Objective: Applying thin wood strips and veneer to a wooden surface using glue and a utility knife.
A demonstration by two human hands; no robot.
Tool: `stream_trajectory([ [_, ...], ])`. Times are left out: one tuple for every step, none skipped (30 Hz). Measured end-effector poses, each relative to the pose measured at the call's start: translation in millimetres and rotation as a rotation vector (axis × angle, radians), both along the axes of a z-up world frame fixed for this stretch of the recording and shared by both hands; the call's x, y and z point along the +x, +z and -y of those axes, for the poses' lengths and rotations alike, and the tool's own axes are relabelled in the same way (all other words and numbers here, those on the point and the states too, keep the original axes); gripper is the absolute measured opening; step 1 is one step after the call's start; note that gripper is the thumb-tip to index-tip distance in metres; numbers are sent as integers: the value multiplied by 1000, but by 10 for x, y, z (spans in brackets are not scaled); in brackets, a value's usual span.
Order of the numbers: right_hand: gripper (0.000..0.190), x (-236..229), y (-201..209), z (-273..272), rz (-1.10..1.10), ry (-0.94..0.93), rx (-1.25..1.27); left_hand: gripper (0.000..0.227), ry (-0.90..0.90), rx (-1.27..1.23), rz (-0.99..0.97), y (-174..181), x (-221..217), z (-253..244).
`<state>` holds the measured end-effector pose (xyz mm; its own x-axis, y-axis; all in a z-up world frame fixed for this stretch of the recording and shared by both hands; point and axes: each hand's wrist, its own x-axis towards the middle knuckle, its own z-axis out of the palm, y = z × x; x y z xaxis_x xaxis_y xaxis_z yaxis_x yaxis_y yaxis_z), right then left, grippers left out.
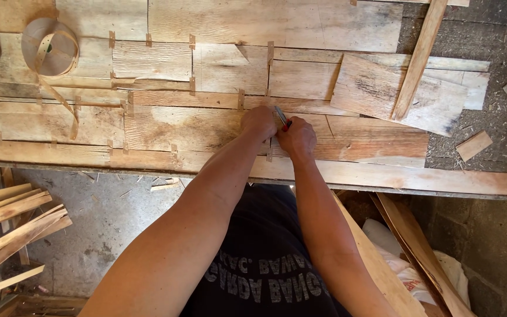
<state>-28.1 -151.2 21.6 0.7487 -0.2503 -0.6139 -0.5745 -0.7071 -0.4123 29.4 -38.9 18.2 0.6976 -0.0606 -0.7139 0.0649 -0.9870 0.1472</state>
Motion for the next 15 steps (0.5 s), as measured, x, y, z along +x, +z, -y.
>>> stream_trajectory([
  [28, 0, 30, 1, -1, -2, 2, 25, -2, 2, -1, 88, -9, -7],
  [29, -1, 61, -1, -29, 0, 6, 24, 88, 5, -77, 177, -18, -15],
  [30, 11, 93, -2, -54, 3, 11, 23, 177, 7, -151, 267, -15, -24],
  [30, 9, 84, -6, -53, 2, 12, 23, 176, 8, -149, 216, -23, -36],
  [30, 12, 78, -4, -50, 1, 4, 26, 195, -12, -133, 168, -26, -42],
  [31, 14, 73, -4, -47, 1, -3, 29, 213, -33, -116, 120, -28, -49],
  [31, 6, 37, -6, -43, 0, -4, 29, 213, -34, -112, 34, -23, -39],
  [29, 0, -1, -8, -14, -3, -11, 27, 152, -21, -51, -53, -15, -28],
  [27, -19, -38, -9, 12, -9, -17, 25, 89, -6, 6, -141, -19, -15],
  [27, 8, -2, -10, 12, -11, -17, 25, 86, -7, 6, -138, 5, 6],
  [29, 12, 28, -14, -30, 0, -12, 25, 37, 24, -11, -143, 5, 24],
  [31, 16, 57, -19, -71, 11, -6, 25, -12, 55, -27, -150, 3, 41],
  [31, 14, 58, -21, -71, 10, -6, 25, -13, 55, -26, -132, 18, 43],
  [30, 13, 59, -21, -51, 2, 3, 26, -26, 75, -73, -114, 33, 47],
  [29, 3, 59, -15, -31, -8, 11, 27, -43, 95, -121, -100, 42, 58],
])
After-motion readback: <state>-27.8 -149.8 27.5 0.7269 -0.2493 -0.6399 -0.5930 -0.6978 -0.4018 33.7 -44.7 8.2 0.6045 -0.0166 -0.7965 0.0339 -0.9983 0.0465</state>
